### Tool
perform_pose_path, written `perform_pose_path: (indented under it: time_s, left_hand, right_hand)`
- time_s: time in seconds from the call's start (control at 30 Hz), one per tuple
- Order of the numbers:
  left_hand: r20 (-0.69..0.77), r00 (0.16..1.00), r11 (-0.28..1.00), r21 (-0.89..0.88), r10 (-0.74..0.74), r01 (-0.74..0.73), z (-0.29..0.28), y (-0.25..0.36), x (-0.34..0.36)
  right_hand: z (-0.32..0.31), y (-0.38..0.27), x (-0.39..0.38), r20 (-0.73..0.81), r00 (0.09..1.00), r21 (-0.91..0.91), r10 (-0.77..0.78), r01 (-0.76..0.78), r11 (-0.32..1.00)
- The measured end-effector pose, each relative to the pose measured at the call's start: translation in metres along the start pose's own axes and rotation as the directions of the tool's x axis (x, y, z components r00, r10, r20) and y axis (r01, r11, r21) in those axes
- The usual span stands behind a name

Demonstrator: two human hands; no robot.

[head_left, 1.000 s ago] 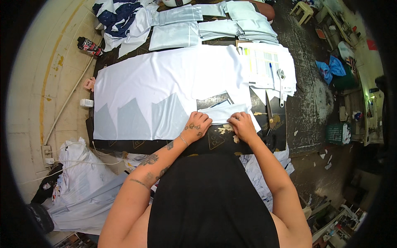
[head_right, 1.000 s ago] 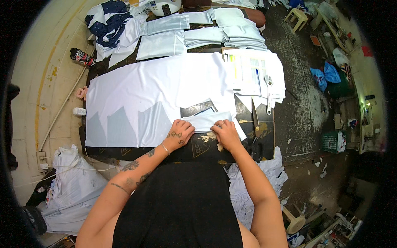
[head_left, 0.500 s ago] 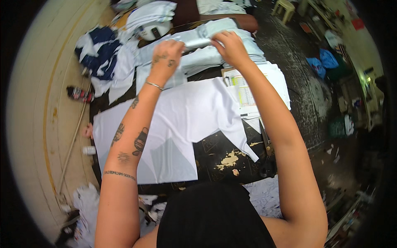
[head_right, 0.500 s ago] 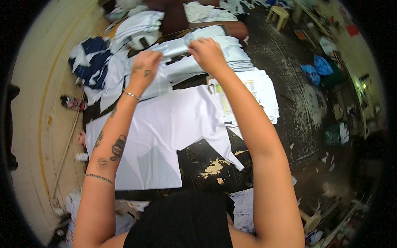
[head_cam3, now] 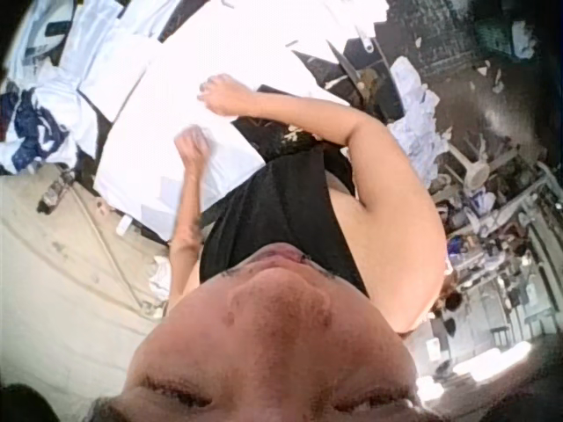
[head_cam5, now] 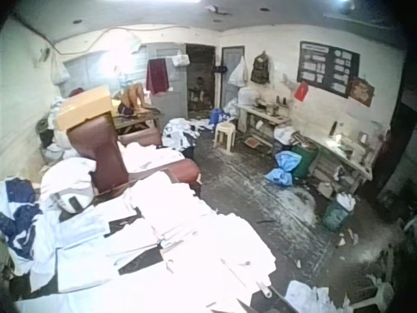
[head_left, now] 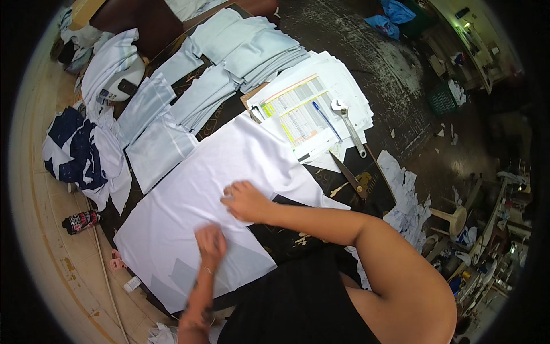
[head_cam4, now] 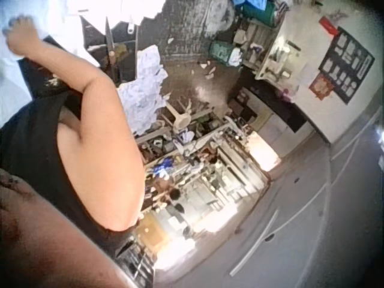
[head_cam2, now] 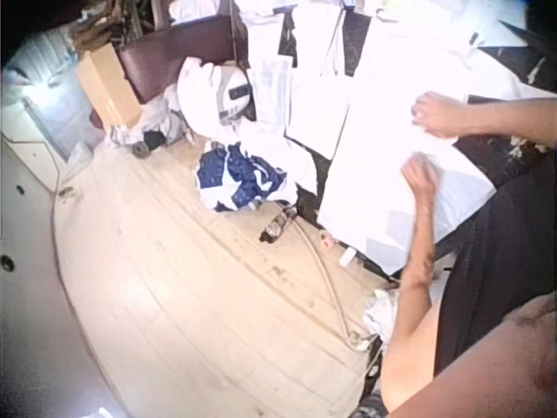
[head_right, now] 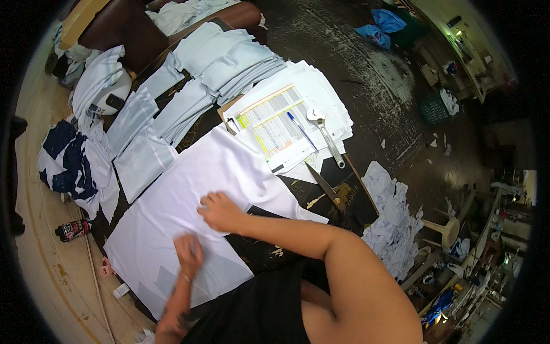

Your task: The person uses shears to cut a large white fabric sheet on a cluttered work table. They repeatedly trim edges, fold and unfold the fabric, and handle smaller cut pieces while other workers are visible in the background.

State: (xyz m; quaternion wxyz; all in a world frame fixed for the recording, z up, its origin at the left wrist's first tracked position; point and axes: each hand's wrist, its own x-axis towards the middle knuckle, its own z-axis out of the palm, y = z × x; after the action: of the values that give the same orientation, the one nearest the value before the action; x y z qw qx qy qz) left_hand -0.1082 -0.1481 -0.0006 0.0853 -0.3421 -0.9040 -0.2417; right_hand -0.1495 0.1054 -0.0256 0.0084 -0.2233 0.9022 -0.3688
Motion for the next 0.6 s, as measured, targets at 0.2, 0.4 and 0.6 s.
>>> perform_pose_path:
  time_s: [0.2,0.4,0.6]
  left_hand:
    - [0.293,0.93,0.97,0.167,-0.22,0.177,-0.005,0.125,-0.108]
    - [-0.005,0.846,0.804,-0.313,-0.533,0.505,0.01,0.092,-0.107]
    - [-0.254,0.138,0.07,0.258,-0.957,0.964,-0.037,0.037,-0.247]
  right_hand:
    - [-0.007,0.017,-0.004,0.026,0.985,-0.159,-0.17,0.172,0.972]
    - [-0.007,-0.005,-0.004,-0.123,0.991,-0.428,-0.058,-0.001,0.904]
    - [0.01,-0.06,-0.165,0.108,0.985,-0.334,-0.131,0.16,0.929]
